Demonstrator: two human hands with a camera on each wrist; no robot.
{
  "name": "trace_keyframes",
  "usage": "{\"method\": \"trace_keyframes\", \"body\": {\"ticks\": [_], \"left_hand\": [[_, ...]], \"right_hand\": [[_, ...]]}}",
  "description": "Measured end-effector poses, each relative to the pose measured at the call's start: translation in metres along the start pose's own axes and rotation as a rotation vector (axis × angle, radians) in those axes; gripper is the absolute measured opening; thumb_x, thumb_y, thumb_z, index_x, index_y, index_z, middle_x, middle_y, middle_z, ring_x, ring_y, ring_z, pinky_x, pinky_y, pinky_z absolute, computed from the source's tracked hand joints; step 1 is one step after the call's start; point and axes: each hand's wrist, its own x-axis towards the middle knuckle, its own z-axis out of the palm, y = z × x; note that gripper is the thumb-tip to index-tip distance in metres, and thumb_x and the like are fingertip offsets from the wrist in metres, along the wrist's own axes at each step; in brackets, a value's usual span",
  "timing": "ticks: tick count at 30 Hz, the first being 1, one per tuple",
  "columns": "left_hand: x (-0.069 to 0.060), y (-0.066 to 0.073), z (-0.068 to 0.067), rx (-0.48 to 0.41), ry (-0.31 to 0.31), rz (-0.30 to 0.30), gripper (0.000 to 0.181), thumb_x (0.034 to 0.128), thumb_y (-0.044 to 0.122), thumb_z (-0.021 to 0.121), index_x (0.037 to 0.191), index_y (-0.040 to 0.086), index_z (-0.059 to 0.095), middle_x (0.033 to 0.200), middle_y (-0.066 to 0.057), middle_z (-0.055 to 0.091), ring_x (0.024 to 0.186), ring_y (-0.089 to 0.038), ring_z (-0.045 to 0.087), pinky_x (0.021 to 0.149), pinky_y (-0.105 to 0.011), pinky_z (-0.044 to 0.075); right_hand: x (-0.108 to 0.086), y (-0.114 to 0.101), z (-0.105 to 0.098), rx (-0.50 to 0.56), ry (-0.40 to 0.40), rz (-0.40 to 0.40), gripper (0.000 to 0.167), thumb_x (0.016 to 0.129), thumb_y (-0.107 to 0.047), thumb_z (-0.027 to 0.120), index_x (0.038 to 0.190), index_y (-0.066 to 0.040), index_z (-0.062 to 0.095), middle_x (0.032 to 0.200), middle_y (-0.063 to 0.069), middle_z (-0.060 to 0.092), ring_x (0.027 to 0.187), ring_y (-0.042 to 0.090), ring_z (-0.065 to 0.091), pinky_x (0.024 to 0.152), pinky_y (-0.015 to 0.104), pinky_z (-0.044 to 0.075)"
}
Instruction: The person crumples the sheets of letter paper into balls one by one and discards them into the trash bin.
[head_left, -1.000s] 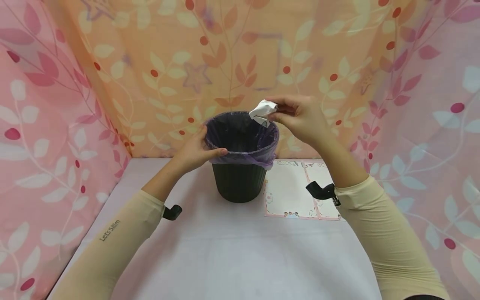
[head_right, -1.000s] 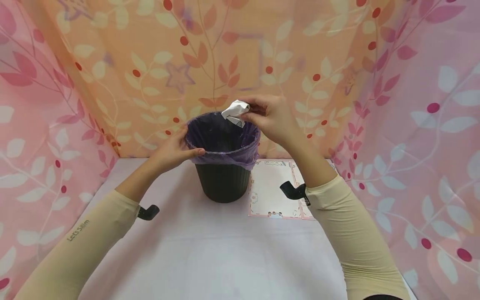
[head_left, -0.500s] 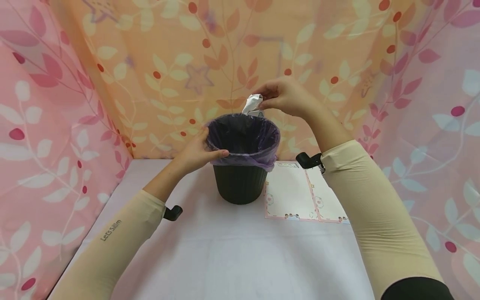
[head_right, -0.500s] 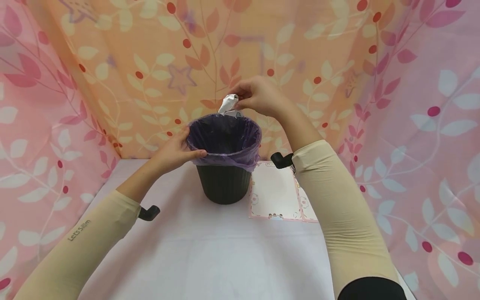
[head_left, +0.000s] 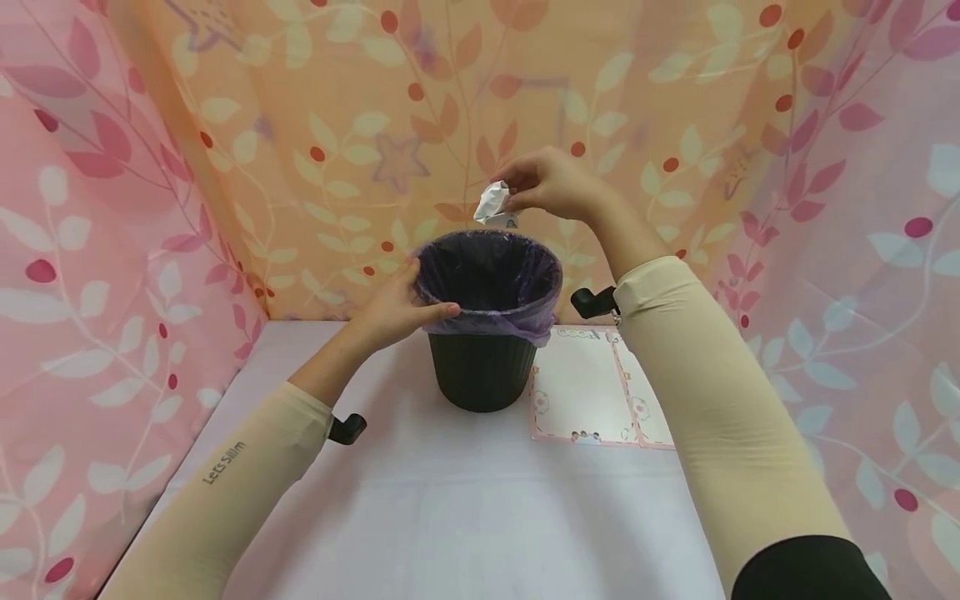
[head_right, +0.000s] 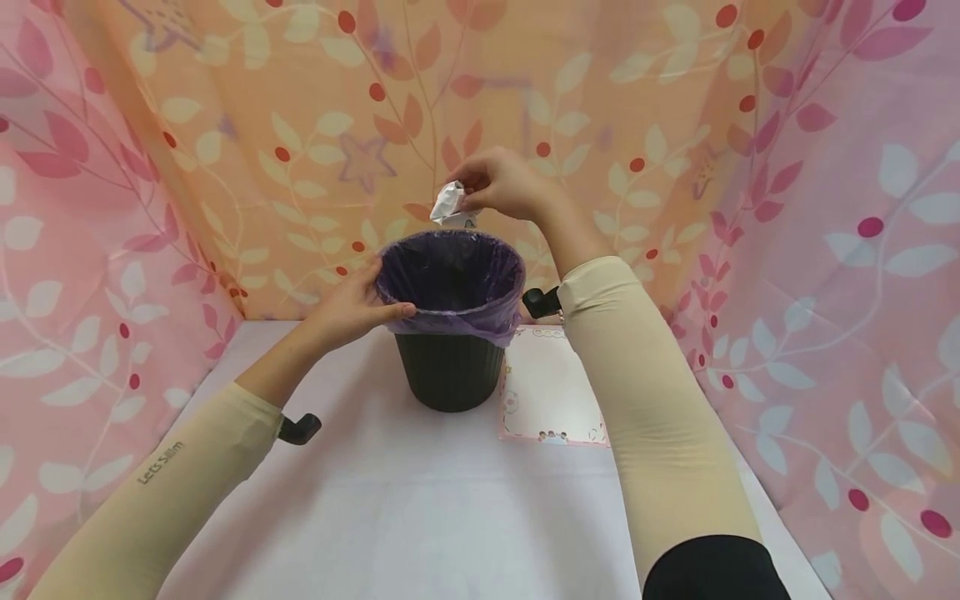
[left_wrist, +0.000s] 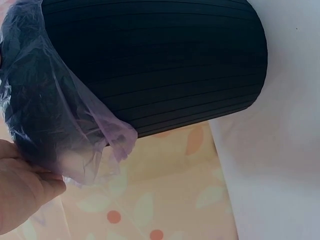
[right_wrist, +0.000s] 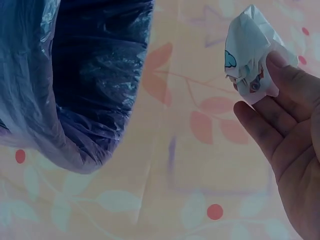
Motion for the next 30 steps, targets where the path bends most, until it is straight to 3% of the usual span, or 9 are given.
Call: {"method": "trace_keyframes", "body": {"ticks": [9,17,30], "left_hand": [[0.001,0.000,0.002,0.004,0.004,0.007,0.136,0.0715,0.085,0.068,0.163,0.001,0.013,0.172,-0.010,0.008,0.158,-0.028,0.012,0.128,-0.050,0.016],[0.000,0.001,0.002,-0.008,-0.006,0.001,0.136,0.0714,0.086,0.067,0.163,0.003,0.011,0.172,-0.011,0.008,0.159,-0.029,0.010,0.127,-0.054,0.016],[-0.001,-0.003,0.004,-0.041,0.012,-0.014,0.138,0.0698,0.087,0.068,0.164,0.005,0.009,0.173,-0.009,0.006,0.159,-0.029,0.010,0.127,-0.055,0.016]], "right_hand": [[0.008,0.004,0.003,-0.016,-0.052,0.030,0.040,0.095,-0.007,0.073,0.134,-0.009,0.068,0.118,0.012,0.072,0.104,0.020,0.066,0.091,0.026,0.055],[0.012,0.002,0.005,0.029,-0.082,0.050,0.047,0.095,-0.003,0.071,0.141,-0.005,0.060,0.141,0.016,0.061,0.128,0.028,0.062,0.106,0.038,0.052],[-0.010,-0.007,0.003,-0.086,-0.074,0.000,0.043,0.096,-0.014,0.073,0.138,-0.010,0.065,0.138,0.009,0.065,0.126,0.025,0.062,0.107,0.039,0.051]]}}
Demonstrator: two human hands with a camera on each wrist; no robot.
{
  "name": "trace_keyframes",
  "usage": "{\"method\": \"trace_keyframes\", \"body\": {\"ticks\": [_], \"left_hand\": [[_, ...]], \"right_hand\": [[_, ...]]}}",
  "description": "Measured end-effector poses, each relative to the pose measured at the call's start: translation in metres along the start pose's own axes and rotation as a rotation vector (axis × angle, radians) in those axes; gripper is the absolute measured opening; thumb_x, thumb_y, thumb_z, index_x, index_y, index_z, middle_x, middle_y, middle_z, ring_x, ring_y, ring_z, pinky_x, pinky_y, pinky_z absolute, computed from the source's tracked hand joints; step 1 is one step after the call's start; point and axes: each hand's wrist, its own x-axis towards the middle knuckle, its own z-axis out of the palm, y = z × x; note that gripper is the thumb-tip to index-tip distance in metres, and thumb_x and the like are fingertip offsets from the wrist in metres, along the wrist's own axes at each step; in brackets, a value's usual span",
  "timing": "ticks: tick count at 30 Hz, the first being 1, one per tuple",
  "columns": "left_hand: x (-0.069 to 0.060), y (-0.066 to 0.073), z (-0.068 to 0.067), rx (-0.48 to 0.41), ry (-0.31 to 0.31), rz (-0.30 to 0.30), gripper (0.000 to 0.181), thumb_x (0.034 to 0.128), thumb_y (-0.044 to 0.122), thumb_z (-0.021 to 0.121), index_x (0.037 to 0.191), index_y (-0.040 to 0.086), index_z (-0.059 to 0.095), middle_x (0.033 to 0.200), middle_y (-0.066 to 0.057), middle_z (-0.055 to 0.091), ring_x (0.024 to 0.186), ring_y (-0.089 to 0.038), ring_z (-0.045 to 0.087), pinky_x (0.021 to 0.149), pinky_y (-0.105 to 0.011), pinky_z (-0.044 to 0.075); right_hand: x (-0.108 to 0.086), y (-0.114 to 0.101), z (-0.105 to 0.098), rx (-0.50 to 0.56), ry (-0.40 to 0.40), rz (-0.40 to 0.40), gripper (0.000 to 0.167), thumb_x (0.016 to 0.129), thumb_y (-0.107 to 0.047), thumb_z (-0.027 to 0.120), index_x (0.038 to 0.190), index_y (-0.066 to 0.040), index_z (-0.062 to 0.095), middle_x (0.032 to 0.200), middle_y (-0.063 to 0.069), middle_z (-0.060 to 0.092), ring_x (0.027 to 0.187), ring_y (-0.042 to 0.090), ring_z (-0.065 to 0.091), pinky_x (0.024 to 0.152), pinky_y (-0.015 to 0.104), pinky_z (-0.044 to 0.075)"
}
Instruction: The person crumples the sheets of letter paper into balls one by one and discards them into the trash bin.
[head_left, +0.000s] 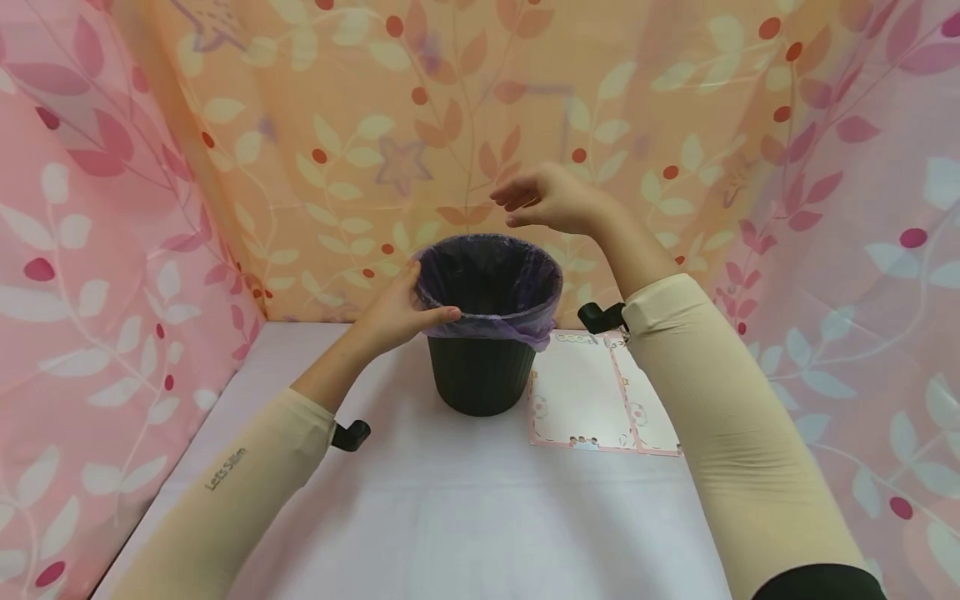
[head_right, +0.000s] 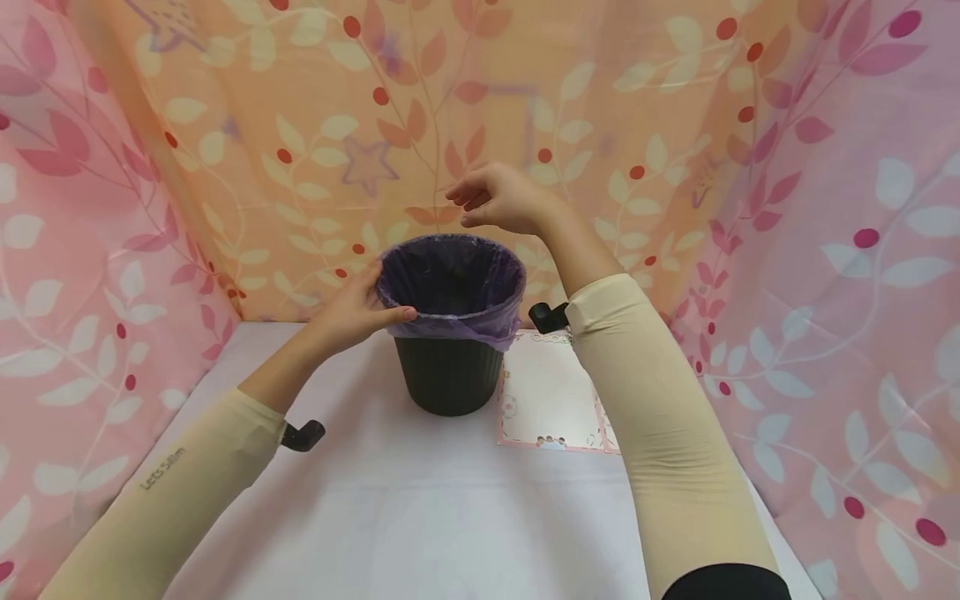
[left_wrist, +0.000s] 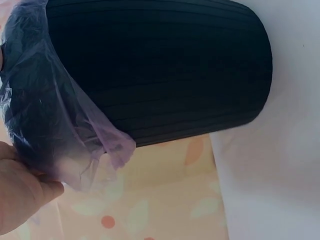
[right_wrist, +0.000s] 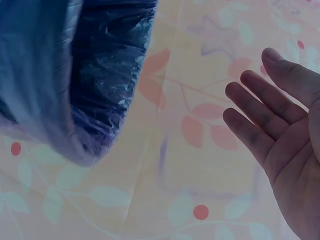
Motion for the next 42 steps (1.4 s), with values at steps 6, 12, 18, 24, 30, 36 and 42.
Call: {"method": "trace_keyframes", "body": {"ticks": [6,12,18,24,30,36,42], "left_hand": [[-0.001,-0.006,0.003,-0.035,0.023,0.021,0.135,0.0729,0.082,0.071,0.165,0.007,0.007,0.173,-0.010,0.006,0.159,-0.031,0.011,0.125,-0.059,0.017],[0.001,-0.013,0.013,-0.241,0.050,0.102,0.124,0.0800,0.060,0.081,0.166,0.014,0.004,0.172,-0.011,0.010,0.158,-0.028,0.016,0.126,-0.049,0.023],[0.003,-0.017,0.018,-0.411,0.033,0.101,0.123,0.0851,0.038,0.085,0.165,0.018,-0.007,0.173,-0.008,0.000,0.158,-0.026,0.015,0.125,-0.043,0.026],[0.001,-0.020,0.018,-0.375,0.054,0.065,0.119,0.0880,0.044,0.081,0.165,0.020,-0.007,0.172,-0.006,-0.008,0.158,-0.026,0.009,0.125,-0.044,0.025],[-0.005,-0.023,0.019,-0.392,0.109,0.144,0.110,0.0882,0.045,0.080,0.166,0.020,0.007,0.172,-0.006,0.010,0.158,-0.023,0.014,0.127,-0.049,0.020],[-0.019,-0.024,0.022,-0.361,0.229,0.145,0.097,0.0860,0.047,0.082,0.163,0.022,0.028,0.168,-0.006,0.025,0.156,-0.029,0.021,0.121,-0.064,0.025],[-0.043,-0.019,0.026,-0.277,0.408,0.194,0.077,0.0870,0.046,0.081,0.153,0.021,0.049,0.158,-0.002,0.045,0.149,-0.031,0.036,0.115,-0.069,0.031]], "right_hand": [[-0.021,0.002,0.004,-0.028,0.010,0.018,0.042,0.096,-0.019,0.074,0.137,-0.015,0.066,0.135,0.006,0.068,0.122,0.025,0.066,0.104,0.041,0.053],[-0.037,0.012,0.012,-0.003,0.026,0.017,0.040,0.096,-0.014,0.074,0.135,-0.012,0.068,0.134,0.009,0.068,0.124,0.027,0.065,0.106,0.044,0.052],[-0.049,0.022,0.016,0.038,0.031,0.010,0.040,0.095,-0.010,0.074,0.135,-0.010,0.067,0.134,0.014,0.067,0.130,0.032,0.060,0.111,0.050,0.046],[-0.062,0.026,0.019,0.037,0.062,0.006,0.039,0.094,-0.010,0.075,0.132,-0.012,0.070,0.130,0.008,0.071,0.124,0.026,0.064,0.107,0.046,0.050],[-0.074,0.032,0.025,0.039,0.073,0.005,0.038,0.093,-0.011,0.077,0.130,-0.015,0.071,0.127,0.005,0.072,0.122,0.023,0.066,0.103,0.044,0.053],[-0.083,0.042,0.033,0.048,0.072,-0.034,0.038,0.093,-0.010,0.077,0.130,-0.012,0.071,0.129,0.006,0.071,0.125,0.027,0.064,0.108,0.046,0.050],[-0.092,0.054,0.039,0.061,0.119,-0.095,0.036,0.091,-0.004,0.077,0.126,-0.007,0.072,0.128,0.013,0.070,0.121,0.031,0.065,0.110,0.047,0.048]]}}
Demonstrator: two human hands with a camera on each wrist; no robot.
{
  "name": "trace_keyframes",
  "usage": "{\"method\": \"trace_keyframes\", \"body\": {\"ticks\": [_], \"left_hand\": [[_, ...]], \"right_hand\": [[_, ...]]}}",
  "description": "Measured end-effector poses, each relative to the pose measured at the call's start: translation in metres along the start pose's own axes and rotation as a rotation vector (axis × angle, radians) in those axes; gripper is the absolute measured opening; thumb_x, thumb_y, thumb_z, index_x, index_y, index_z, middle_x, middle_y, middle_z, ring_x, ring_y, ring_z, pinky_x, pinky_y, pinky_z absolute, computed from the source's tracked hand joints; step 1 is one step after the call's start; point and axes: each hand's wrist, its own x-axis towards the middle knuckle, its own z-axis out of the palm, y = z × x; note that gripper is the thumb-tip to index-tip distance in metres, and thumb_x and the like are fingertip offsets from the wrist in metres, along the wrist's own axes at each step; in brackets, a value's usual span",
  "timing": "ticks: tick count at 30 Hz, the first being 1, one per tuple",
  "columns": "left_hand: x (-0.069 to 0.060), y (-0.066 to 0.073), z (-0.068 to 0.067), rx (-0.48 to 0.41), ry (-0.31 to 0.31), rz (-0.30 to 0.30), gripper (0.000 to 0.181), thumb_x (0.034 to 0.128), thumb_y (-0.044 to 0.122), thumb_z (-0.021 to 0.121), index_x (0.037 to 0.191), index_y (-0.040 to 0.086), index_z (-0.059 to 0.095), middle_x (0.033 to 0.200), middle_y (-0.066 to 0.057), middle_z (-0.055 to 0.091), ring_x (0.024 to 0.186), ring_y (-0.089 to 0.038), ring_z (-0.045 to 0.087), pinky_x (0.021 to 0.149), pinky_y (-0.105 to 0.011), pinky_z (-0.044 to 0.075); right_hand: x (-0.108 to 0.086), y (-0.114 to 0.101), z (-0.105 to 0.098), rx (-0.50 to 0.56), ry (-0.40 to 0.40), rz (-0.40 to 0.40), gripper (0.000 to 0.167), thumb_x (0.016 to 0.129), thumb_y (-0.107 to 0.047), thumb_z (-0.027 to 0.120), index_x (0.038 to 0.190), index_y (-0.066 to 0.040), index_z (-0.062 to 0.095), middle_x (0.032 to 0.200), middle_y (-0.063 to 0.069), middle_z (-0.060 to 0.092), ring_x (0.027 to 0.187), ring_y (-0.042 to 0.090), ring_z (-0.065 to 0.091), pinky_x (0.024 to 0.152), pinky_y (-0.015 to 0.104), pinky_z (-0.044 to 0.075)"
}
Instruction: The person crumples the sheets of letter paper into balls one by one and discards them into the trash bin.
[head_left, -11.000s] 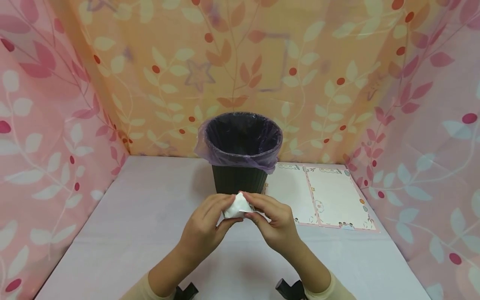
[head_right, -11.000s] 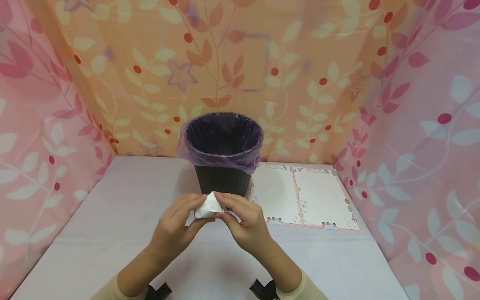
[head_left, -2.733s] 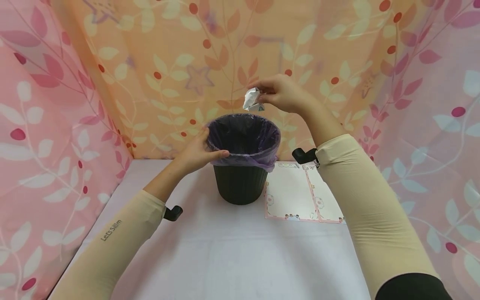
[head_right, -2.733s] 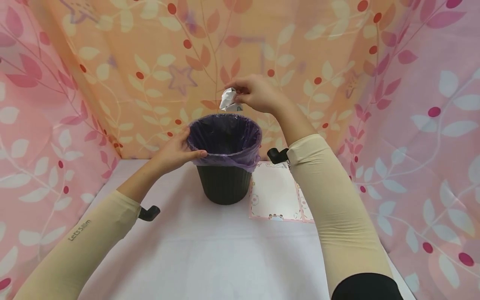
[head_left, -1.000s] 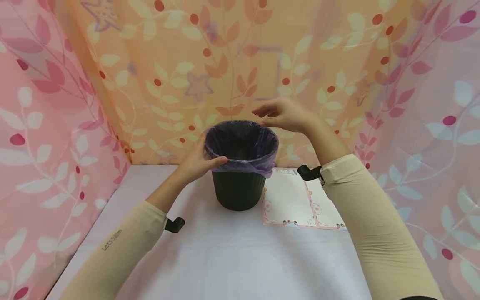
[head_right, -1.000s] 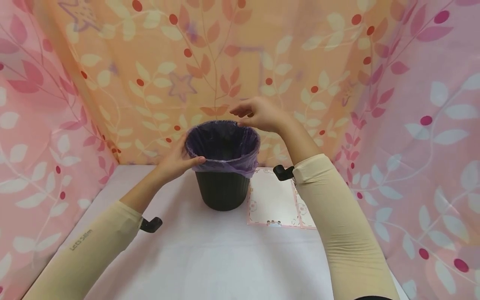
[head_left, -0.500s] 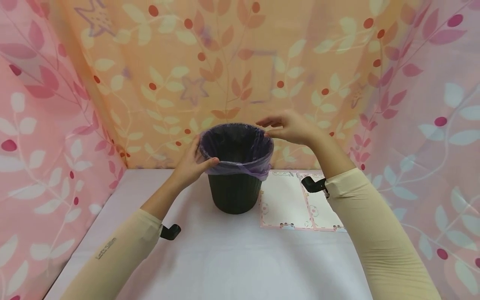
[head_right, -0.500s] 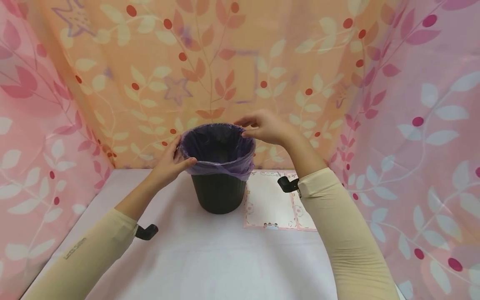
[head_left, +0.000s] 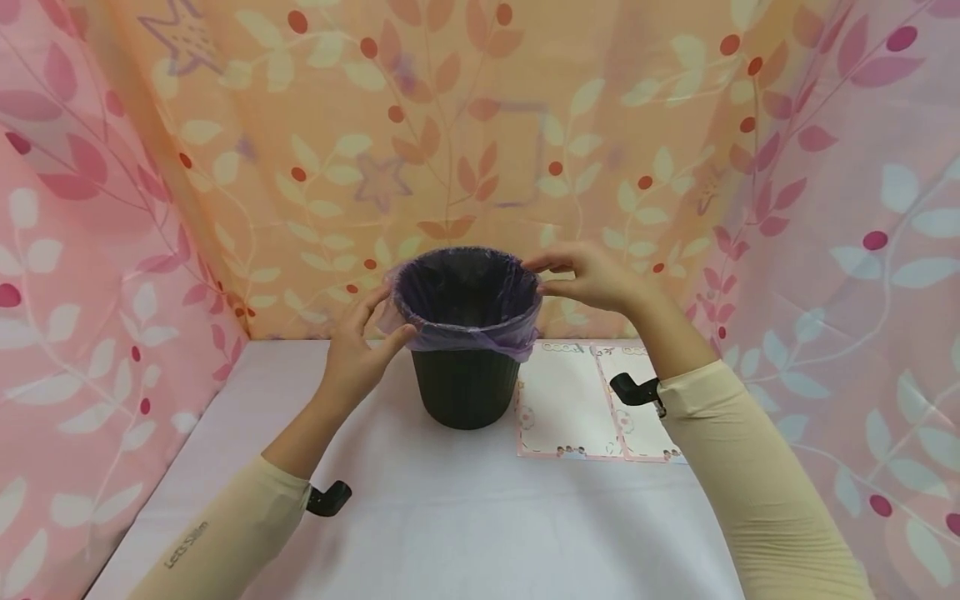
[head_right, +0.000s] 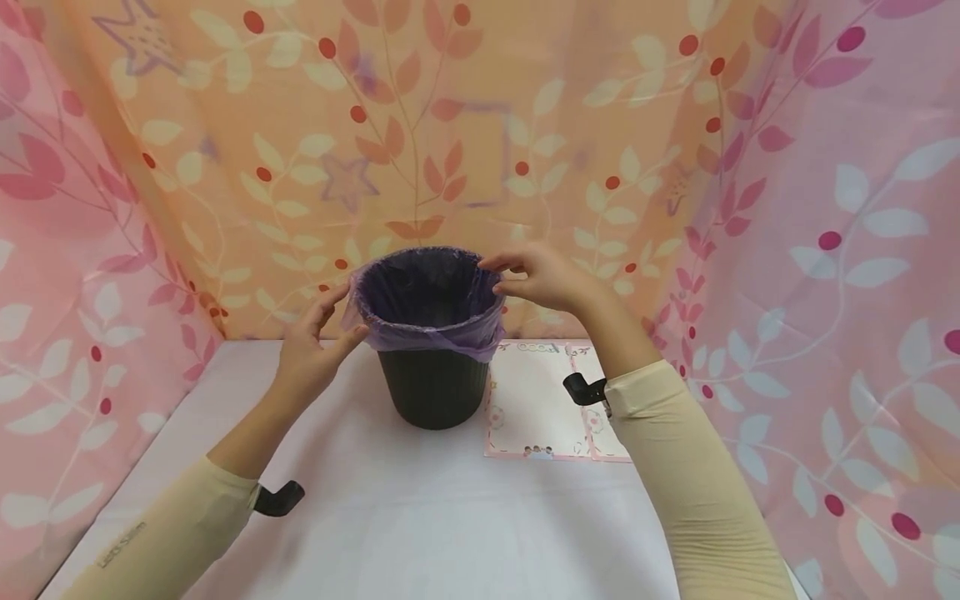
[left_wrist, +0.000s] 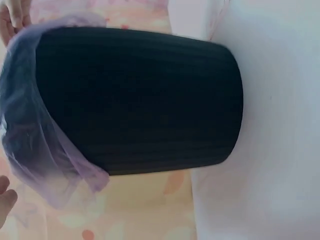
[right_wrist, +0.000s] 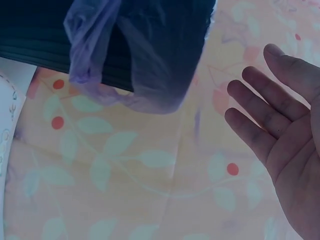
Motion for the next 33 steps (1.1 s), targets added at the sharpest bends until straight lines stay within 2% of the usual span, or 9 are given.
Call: {"method": "trace_keyframes", "body": {"ticks": [3,6,11,14,17,22,24,27,33], "left_hand": [[-0.012,0.007,0.000,-0.019,0.058,0.084,0.067,0.0879,0.034,0.083,0.146,0.015,0.056,0.150,0.000,0.055,0.144,-0.025,0.045,0.117,-0.060,0.034],[-0.024,0.013,0.002,-0.031,0.088,0.148,0.062,0.0861,0.022,0.085,0.142,0.014,0.061,0.146,0.000,0.059,0.141,-0.021,0.048,0.119,-0.046,0.036],[-0.044,0.022,0.009,-0.071,0.084,0.219,0.061,0.0811,0.006,0.087,0.138,0.010,0.063,0.142,-0.004,0.062,0.137,-0.023,0.052,0.117,-0.022,0.036],[-0.054,0.025,0.017,-0.103,0.051,0.258,0.060,0.0787,0.002,0.087,0.134,0.005,0.064,0.141,-0.007,0.062,0.136,-0.026,0.052,0.117,-0.021,0.035],[-0.064,0.025,0.027,-0.109,0.007,0.309,0.057,0.0787,0.004,0.088,0.132,0.008,0.066,0.140,-0.007,0.062,0.135,-0.026,0.053,0.117,-0.023,0.036],[-0.076,0.024,0.047,-0.113,-0.063,0.395,0.056,0.0817,0.013,0.088,0.133,0.014,0.065,0.137,-0.007,0.063,0.132,-0.024,0.055,0.115,-0.025,0.039],[-0.079,0.024,0.055,-0.115,-0.096,0.392,0.055,0.0829,0.015,0.087,0.133,0.014,0.065,0.137,-0.007,0.063,0.131,-0.023,0.056,0.114,-0.024,0.040],[-0.084,0.024,0.066,-0.095,-0.149,0.357,0.054,0.0842,0.017,0.086,0.134,0.014,0.064,0.137,-0.004,0.062,0.131,-0.022,0.056,0.113,-0.025,0.042],[-0.090,0.019,0.091,-0.064,-0.255,0.241,0.051,0.0857,0.025,0.085,0.132,0.020,0.064,0.138,0.006,0.062,0.132,-0.014,0.055,0.111,-0.036,0.048]], "right_hand": [[-0.005,0.006,0.001,0.008,0.011,0.005,0.035,0.092,-0.004,0.076,0.126,-0.006,0.072,0.129,0.015,0.070,0.120,0.031,0.065,0.111,0.048,0.047],[-0.011,0.011,0.002,0.009,0.012,0.023,0.035,0.092,-0.004,0.075,0.127,-0.006,0.071,0.129,0.017,0.070,0.122,0.032,0.064,0.111,0.050,0.046],[-0.020,0.020,0.004,0.018,0.007,0.039,0.036,0.093,-0.004,0.075,0.128,0.000,0.069,0.129,0.018,0.069,0.124,0.036,0.062,0.111,0.053,0.045],[-0.024,0.025,0.006,0.017,0.009,0.025,0.037,0.092,-0.003,0.075,0.128,0.002,0.069,0.128,0.017,0.070,0.121,0.035,0.063,0.110,0.054,0.046],[-0.027,0.029,0.006,0.004,0.011,0.028,0.037,0.092,-0.004,0.076,0.128,0.001,0.069,0.128,0.015,0.071,0.120,0.035,0.065,0.110,0.053,0.047],[-0.034,0.036,0.008,0.009,0.022,0.079,0.038,0.093,-0.007,0.076,0.129,-0.003,0.069,0.132,0.016,0.069,0.123,0.036,0.063,0.110,0.053,0.047],[-0.037,0.039,0.009,0.014,0.026,0.094,0.038,0.093,-0.007,0.076,0.130,-0.003,0.069,0.133,0.016,0.068,0.124,0.037,0.062,0.110,0.054,0.046],[-0.042,0.043,0.011,0.003,0.024,0.123,0.038,0.094,-0.009,0.075,0.131,-0.007,0.069,0.135,0.013,0.067,0.124,0.035,0.062,0.110,0.055,0.047],[-0.052,0.051,0.017,-0.001,0.011,0.187,0.039,0.096,-0.013,0.073,0.134,-0.009,0.068,0.138,0.010,0.066,0.131,0.036,0.057,0.112,0.054,0.044]]}}
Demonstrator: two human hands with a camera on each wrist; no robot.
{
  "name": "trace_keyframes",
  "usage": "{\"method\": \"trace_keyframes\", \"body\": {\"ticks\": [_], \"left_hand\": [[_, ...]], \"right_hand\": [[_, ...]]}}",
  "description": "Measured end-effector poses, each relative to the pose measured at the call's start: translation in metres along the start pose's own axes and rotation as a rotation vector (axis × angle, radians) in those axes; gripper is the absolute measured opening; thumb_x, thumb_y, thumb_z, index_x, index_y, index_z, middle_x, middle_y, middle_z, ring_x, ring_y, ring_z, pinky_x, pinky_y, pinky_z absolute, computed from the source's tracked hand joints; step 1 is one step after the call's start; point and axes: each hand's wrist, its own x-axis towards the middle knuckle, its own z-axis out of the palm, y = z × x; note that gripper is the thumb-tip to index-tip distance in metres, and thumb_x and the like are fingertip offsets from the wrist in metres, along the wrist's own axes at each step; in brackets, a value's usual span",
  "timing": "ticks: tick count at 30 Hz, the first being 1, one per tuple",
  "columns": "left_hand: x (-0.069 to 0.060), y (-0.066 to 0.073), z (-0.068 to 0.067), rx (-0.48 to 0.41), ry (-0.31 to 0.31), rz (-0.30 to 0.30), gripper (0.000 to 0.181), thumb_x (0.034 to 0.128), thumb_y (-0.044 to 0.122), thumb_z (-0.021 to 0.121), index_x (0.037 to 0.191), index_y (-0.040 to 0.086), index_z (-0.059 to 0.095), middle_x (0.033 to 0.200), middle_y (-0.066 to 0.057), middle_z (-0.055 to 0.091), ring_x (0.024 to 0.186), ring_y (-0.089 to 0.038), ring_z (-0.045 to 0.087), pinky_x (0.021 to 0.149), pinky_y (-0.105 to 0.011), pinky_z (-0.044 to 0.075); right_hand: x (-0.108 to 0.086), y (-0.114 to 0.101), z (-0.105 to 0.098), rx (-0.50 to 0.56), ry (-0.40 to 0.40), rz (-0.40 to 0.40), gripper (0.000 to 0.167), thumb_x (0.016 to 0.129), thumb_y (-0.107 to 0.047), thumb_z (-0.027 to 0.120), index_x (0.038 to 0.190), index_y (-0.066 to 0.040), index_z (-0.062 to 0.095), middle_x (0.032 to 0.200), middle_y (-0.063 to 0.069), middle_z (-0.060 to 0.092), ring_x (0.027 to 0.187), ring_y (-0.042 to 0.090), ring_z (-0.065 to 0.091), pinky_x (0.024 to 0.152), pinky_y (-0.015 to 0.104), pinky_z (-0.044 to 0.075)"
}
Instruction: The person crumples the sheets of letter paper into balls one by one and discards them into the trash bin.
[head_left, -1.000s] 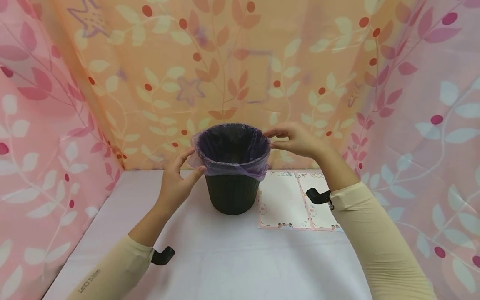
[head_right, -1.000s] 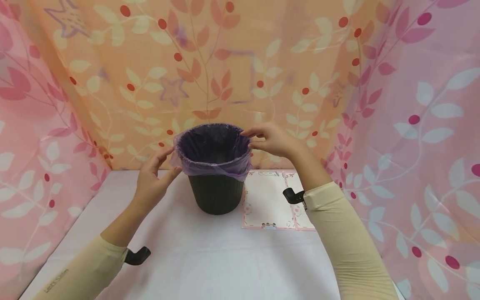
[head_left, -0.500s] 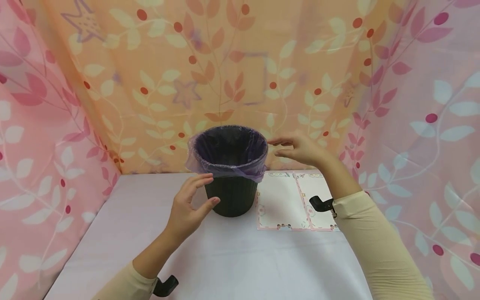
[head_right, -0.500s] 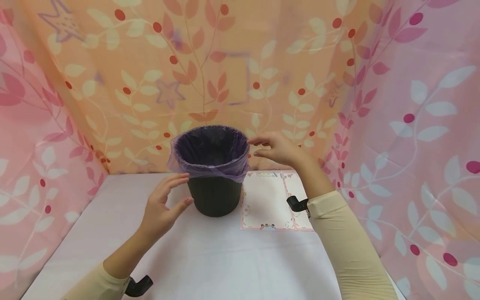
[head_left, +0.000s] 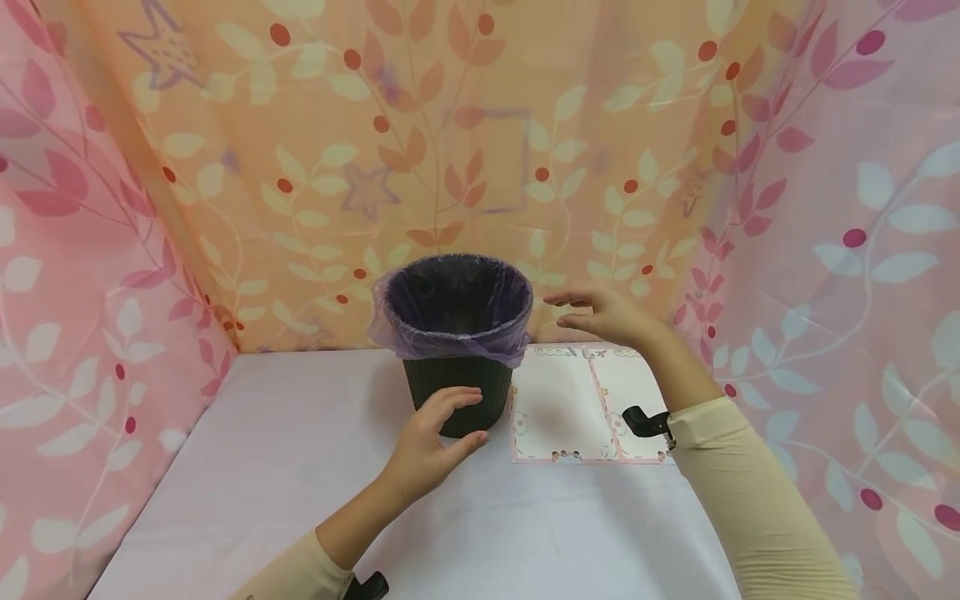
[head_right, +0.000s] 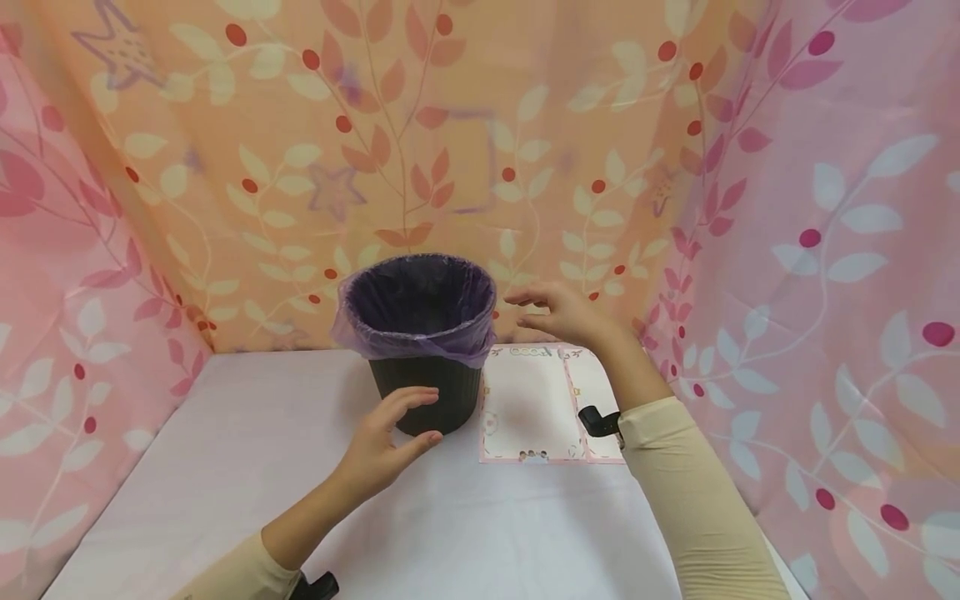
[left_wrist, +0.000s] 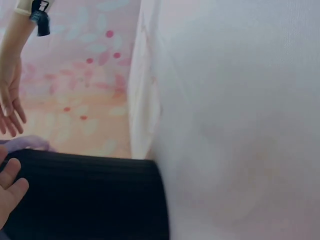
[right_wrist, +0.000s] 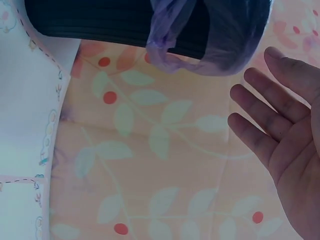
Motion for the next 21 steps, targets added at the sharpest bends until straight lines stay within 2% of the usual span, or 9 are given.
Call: {"method": "trace_keyframes", "body": {"ticks": [4,9,14,21], "left_hand": [[0.000,-0.008,0.018,-0.007,-0.080,-0.112,0.047,0.0888,0.035,0.082,0.131,0.023,0.065,0.139,0.010,0.060,0.134,-0.008,0.053,0.112,-0.040,0.047],[0.001,-0.021,0.039,-0.024,-0.160,-0.225,0.050,0.0909,0.038,0.079,0.135,0.019,0.064,0.140,0.008,0.059,0.136,-0.013,0.052,0.113,-0.042,0.045],[0.002,-0.030,0.056,-0.036,-0.222,-0.288,0.057,0.0923,0.040,0.077,0.141,0.016,0.060,0.144,0.005,0.056,0.139,-0.019,0.050,0.115,-0.045,0.044],[0.008,-0.042,0.077,-0.018,-0.255,-0.322,0.062,0.0914,0.041,0.078,0.142,0.012,0.058,0.147,-0.002,0.056,0.141,-0.025,0.049,0.117,-0.046,0.041]], "right_hand": [[-0.001,0.010,0.006,0.033,0.009,0.002,0.037,0.096,-0.011,0.073,0.132,-0.005,0.068,0.137,0.014,0.066,0.132,0.039,0.056,0.113,0.056,0.043],[-0.002,0.023,0.015,0.062,0.018,-0.003,0.036,0.096,-0.009,0.072,0.132,-0.004,0.068,0.135,0.015,0.067,0.133,0.036,0.055,0.115,0.055,0.041],[-0.004,0.035,0.022,0.052,0.038,0.008,0.035,0.095,-0.010,0.073,0.130,-0.007,0.070,0.135,0.013,0.067,0.133,0.039,0.056,0.114,0.057,0.042],[-0.007,0.052,0.027,0.018,0.070,0.027,0.037,0.096,-0.014,0.074,0.131,-0.009,0.069,0.136,0.012,0.067,0.132,0.039,0.056,0.113,0.057,0.043]]}}
